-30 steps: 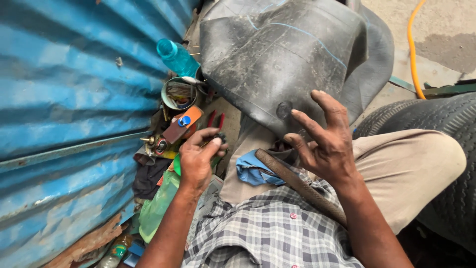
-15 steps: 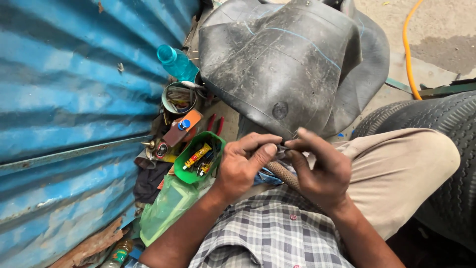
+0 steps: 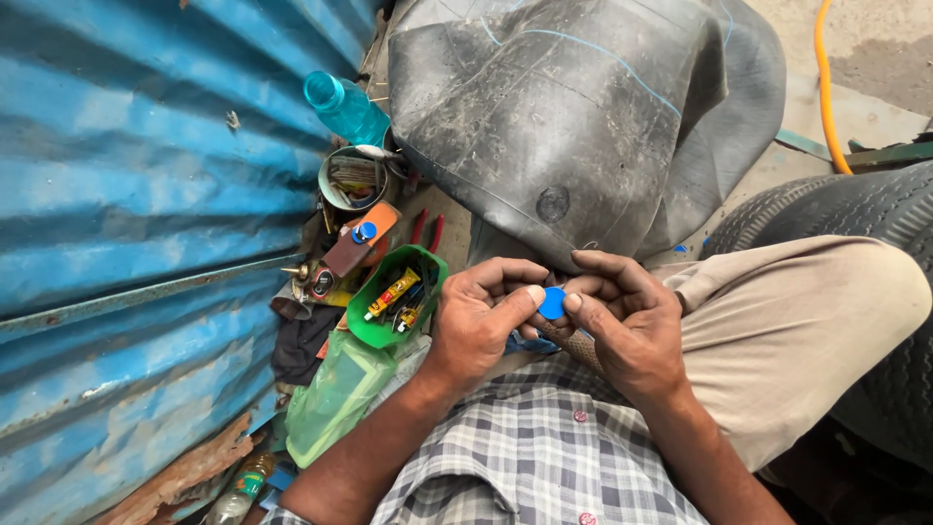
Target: Patching a puncture on a bicycle inner tube using a file, glue, and a patch.
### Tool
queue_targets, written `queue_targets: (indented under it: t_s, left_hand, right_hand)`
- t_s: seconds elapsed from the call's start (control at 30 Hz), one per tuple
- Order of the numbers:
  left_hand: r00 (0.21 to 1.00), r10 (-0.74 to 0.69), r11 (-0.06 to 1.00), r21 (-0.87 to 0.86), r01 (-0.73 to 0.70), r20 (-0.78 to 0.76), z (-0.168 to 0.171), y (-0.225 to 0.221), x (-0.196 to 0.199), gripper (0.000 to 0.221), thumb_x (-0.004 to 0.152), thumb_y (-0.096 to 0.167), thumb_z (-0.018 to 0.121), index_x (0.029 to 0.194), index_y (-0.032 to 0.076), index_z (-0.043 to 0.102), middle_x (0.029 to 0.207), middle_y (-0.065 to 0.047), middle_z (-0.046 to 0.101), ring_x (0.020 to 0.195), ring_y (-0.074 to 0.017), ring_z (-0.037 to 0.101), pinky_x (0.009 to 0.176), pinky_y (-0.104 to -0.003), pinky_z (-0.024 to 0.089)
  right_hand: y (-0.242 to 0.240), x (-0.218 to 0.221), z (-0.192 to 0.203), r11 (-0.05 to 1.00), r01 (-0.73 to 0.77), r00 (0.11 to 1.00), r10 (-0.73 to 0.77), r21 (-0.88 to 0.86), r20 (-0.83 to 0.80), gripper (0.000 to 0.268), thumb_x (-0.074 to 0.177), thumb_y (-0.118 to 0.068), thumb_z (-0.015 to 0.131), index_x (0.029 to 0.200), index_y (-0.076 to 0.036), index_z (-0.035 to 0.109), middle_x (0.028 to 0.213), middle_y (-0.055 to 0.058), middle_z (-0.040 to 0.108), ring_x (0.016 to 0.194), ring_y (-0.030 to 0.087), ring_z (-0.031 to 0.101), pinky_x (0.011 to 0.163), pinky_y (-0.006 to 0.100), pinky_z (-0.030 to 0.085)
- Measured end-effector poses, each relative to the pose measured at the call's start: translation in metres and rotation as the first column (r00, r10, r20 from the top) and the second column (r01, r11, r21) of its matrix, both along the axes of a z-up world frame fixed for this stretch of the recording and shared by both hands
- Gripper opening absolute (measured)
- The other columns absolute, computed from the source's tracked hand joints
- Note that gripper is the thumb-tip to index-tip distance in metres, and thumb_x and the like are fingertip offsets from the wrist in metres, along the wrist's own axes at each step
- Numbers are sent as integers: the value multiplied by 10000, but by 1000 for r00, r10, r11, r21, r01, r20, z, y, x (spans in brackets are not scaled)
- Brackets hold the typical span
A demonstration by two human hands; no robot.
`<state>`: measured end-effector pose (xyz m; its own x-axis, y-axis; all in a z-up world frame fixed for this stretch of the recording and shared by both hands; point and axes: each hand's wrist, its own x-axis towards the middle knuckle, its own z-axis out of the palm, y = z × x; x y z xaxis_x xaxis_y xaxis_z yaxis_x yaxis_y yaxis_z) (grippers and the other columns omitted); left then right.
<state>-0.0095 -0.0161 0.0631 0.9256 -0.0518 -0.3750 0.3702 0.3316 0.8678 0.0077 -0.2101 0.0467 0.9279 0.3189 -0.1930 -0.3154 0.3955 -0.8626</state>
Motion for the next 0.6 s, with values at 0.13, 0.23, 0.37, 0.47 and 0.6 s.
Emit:
queue_targets:
  t_s: [0.13, 0.23, 0.37, 0.47, 0.6]
  left_hand:
    - [1000, 26, 1000, 11, -26, 7, -3, -3, -3, 231, 958, 73, 669, 1145, -59, 698, 866, -87, 732, 677, -76, 660, 621, -220, 569]
    - [999, 40, 999, 19, -40, 14, -6, -4, -3, 227, 956, 73, 670, 1143, -53, 693, 854, -76, 729, 673, -71, 659, 616, -219, 568]
    - [998, 57, 997, 55, -58, 16, -4, -5, -2, 213, 954, 88, 673, 1125, -37, 694, 836, -58, 717, 673, -57, 648, 612, -213, 555]
    - [999, 45, 999, 25, -45, -19, -6, -3, -2, 208, 955, 101, 674, 1113, -31, 704, 831, -49, 710, 669, -51, 625, 610, -211, 534]
    - [999, 20, 997, -75, -23, -51, -8, -2, -4, 213, 971, 112, 674, 1118, -36, 712, 837, -46, 698, 681, -49, 595, 620, -209, 509]
  right_hand:
    - [6, -6, 9, 956, 50, 979, 10, -288, 203, 493, 935, 48, 689, 1397, 67, 517, 1127, 143, 694, 1021, 157, 700, 889, 280, 594]
    - [8, -9, 13, 903, 169, 930, -14, -394, 368, 520, 915, 77, 723, 1398, 41, 535, 1163, 139, 704, 1053, 161, 707, 926, 294, 606]
    - [12, -6, 17, 819, 263, 735, 173, -511, 655, 527, 893, 69, 757, 1376, 1, 558, 1177, 148, 732, 1051, 179, 738, 944, 297, 606]
    - [13, -12, 11, 867, 211, 791, 120, -452, 599, 578, 898, 80, 753, 1425, 23, 522, 1201, 156, 728, 1107, 201, 732, 992, 322, 609]
    - [11, -19, -5, 945, 145, 882, 11, -293, 472, 588, 917, 95, 732, 1452, 20, 501, 1257, 180, 699, 1167, 214, 708, 1011, 348, 615]
